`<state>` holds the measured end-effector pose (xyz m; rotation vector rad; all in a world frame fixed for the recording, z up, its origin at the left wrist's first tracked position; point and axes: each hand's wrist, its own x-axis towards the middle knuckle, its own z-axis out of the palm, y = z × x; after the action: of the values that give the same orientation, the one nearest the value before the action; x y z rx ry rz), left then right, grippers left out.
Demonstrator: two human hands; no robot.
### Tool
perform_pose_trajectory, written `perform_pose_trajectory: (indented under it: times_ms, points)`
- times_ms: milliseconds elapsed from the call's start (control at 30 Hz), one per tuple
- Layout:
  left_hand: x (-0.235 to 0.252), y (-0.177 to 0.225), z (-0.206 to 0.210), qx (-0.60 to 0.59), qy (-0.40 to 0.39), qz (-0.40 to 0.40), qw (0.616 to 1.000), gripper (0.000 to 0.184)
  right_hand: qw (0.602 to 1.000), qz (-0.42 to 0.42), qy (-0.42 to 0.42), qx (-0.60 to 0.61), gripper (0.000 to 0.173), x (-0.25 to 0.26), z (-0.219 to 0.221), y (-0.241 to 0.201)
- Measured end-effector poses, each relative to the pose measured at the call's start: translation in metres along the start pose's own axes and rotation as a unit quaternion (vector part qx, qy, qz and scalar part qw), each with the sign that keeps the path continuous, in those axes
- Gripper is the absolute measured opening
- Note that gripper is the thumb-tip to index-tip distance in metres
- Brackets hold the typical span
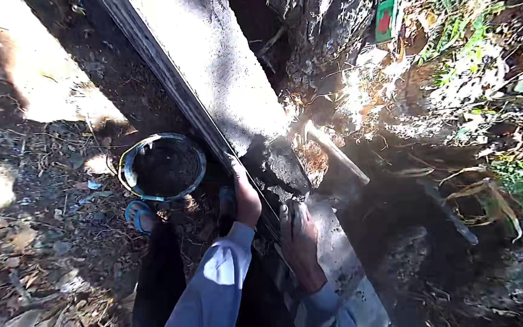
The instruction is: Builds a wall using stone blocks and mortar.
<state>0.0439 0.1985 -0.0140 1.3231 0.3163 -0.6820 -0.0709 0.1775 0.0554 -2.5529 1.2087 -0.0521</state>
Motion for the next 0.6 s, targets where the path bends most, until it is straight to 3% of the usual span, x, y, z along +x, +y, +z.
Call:
perform_pose_trajectory:
  times_ms: [67,133,267,300,367,467,600]
  points:
    - [-0.001,0.002,0.009,-0.016,0.019,0.001,1.0,0.065,1.0,0.003,0.006,0.022,0.045,0.007,-0.009,0.005]
    - [-0.002,0.002,0.011,-0.018,0.029,0.004,0.999,0.064,0.988,0.071,-0.034,0.132,0.039,0.007,-0.033,0.013]
    - [-0.001,0.001,0.012,-0.031,0.03,-0.006,0.999,0.067,0.879,0.188,-0.237,0.369,0.036,0.021,-0.065,0.049]
    - [-0.002,0.0,0.014,-0.036,0.037,-0.006,0.999,0.067,0.872,0.185,-0.283,0.353,0.037,0.028,-0.064,0.057]
    - [-0.002,0.0,0.016,-0.043,0.041,-0.001,0.998,0.067,0.897,0.136,-0.333,0.256,0.041,0.044,-0.054,0.062]
    - [-0.002,-0.003,0.018,-0.03,0.039,0.025,0.998,0.068,0.933,0.038,-0.334,0.127,0.045,0.067,-0.042,0.053]
    - [0.0,-0.002,0.02,-0.037,0.039,0.032,0.998,0.067,0.933,0.023,-0.36,0.003,0.049,0.091,-0.045,0.026]
